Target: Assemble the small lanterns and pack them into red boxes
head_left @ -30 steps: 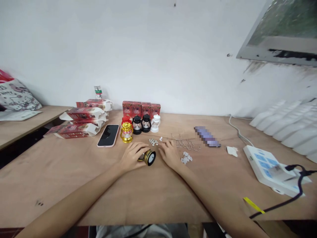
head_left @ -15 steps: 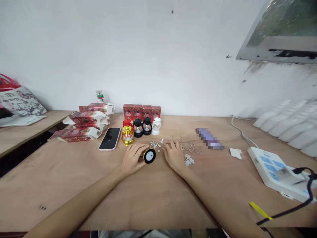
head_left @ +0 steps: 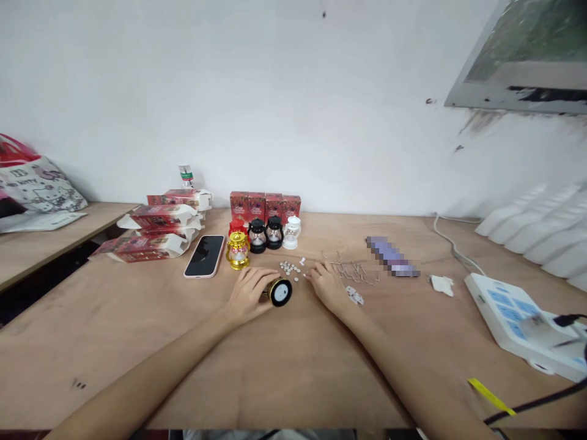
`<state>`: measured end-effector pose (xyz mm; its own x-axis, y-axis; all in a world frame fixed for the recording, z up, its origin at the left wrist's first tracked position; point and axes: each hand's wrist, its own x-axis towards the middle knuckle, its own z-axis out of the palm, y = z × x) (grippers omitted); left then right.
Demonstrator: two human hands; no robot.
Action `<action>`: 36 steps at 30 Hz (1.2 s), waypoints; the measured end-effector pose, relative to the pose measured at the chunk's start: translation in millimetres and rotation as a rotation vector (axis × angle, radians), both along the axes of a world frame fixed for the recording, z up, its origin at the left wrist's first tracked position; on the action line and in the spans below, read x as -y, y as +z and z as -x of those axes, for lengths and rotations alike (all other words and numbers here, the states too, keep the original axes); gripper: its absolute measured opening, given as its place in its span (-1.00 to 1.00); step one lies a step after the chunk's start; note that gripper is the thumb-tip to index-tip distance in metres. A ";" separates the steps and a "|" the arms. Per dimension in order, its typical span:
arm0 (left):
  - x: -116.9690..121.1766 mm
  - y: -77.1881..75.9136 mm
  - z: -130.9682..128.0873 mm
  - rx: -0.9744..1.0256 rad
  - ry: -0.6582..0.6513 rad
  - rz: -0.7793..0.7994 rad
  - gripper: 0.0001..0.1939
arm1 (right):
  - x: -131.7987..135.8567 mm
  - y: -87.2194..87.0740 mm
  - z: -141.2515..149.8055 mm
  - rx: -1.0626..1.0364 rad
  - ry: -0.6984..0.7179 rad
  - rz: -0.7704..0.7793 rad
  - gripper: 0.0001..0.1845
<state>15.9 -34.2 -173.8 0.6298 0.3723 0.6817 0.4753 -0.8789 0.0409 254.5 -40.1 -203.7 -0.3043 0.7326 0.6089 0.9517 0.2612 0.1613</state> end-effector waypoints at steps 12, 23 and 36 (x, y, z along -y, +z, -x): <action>0.9 1.6 0.3 0.005 0.033 0.002 -0.64 | 3.5 3.4 6.8 -0.206 0.153 -0.114 -0.75; 1.6 -2.7 -1.0 0.021 0.204 -0.030 -0.59 | 47.8 24.2 45.0 -0.396 0.574 -0.249 -0.81; 4.7 0.1 -1.7 -0.038 0.178 -0.116 -0.62 | 37.1 25.4 42.5 0.024 0.512 -0.405 -0.81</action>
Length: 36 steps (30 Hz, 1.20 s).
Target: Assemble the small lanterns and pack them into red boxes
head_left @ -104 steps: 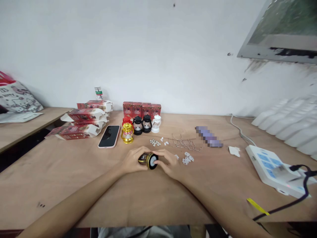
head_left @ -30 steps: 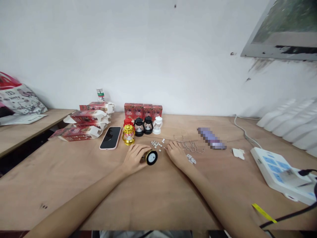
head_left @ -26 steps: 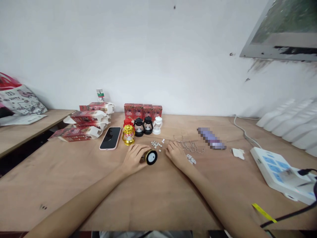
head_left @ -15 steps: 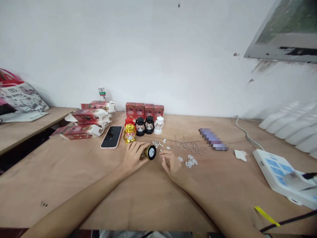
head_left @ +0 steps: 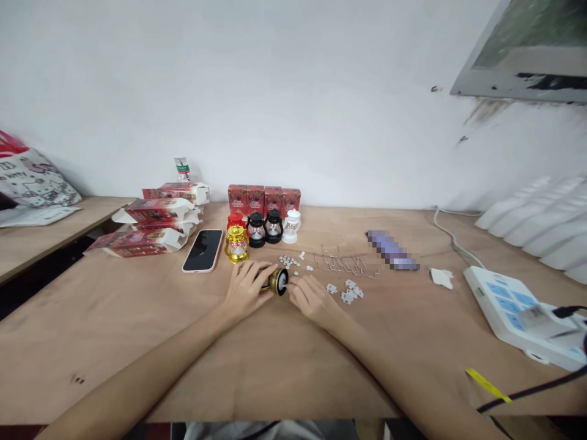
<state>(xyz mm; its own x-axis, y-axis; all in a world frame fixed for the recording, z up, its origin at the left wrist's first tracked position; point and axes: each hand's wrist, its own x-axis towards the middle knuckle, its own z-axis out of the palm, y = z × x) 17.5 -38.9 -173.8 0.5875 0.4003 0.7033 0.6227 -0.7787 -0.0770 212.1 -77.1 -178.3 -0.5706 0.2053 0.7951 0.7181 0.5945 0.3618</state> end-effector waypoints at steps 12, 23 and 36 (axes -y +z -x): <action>6.7 0.4 -3.2 -0.072 0.070 -0.145 -0.60 | 7.0 3.7 4.4 0.070 -0.092 -0.133 -0.77; 6.1 4.3 -1.9 0.047 -0.056 -0.091 -0.64 | 2.5 -3.3 -0.6 -0.248 0.163 0.123 -0.86; 4.8 4.6 -0.8 0.054 -0.123 -0.086 -0.64 | 7.1 -3.9 -0.7 -0.610 0.250 0.604 -0.85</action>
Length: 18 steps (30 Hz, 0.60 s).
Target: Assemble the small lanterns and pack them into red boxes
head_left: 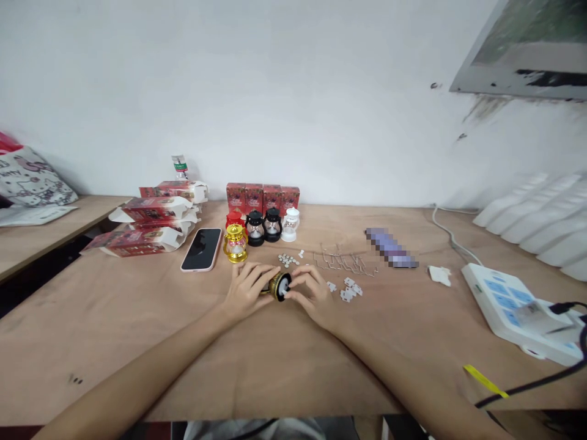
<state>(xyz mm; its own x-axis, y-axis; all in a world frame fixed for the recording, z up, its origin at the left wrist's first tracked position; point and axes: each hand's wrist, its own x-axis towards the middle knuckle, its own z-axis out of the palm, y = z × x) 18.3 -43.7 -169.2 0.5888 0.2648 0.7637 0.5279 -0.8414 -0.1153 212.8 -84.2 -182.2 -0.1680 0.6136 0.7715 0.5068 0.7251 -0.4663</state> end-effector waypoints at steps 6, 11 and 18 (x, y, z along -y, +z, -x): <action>0.2 0.4 -1.1 0.013 -0.034 -0.055 -0.66 | -1.6 -2.2 1.1 -0.174 0.101 0.177 -0.86; 0.9 -0.5 -1.4 0.010 -0.023 -0.072 -0.65 | -1.6 -2.8 0.0 -0.192 0.151 0.190 -0.88; 0.6 -2.7 -0.4 -0.032 -0.007 -0.138 -0.69 | -1.2 -3.8 2.3 -0.126 0.097 0.150 -0.85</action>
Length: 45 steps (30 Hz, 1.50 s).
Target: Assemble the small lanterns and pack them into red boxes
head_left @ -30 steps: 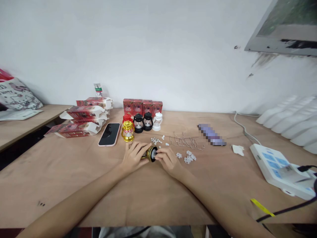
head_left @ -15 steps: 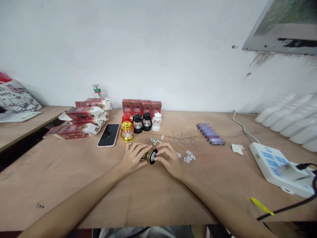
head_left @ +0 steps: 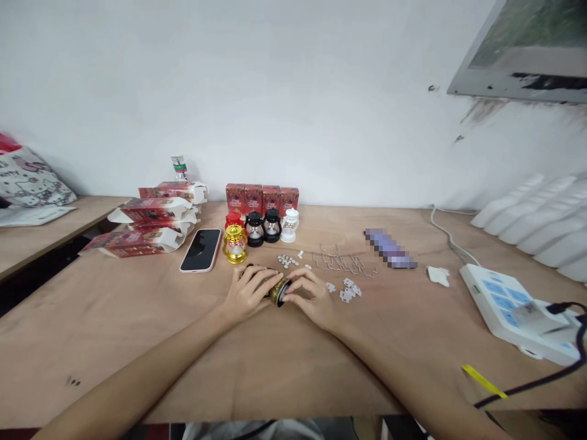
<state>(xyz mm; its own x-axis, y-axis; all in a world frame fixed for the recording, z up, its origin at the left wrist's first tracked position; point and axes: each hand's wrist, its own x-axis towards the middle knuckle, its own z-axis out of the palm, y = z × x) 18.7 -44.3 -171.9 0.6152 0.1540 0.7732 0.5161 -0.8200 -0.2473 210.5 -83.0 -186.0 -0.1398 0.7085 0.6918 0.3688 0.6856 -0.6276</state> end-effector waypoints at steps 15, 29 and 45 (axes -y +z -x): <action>0.1 3.7 -0.1 -0.019 0.036 0.109 -0.68 | -31.4 16.4 -76.7 0.730 -1.118 0.164 -0.73; -5.0 -0.9 -1.8 -0.157 0.018 0.129 -0.64 | -48.4 3.2 -95.9 0.874 -0.891 0.192 -0.73; -5.5 -6.8 2.6 0.046 -0.127 0.187 -0.62 | -51.2 6.3 -101.4 0.460 -1.023 0.030 -0.69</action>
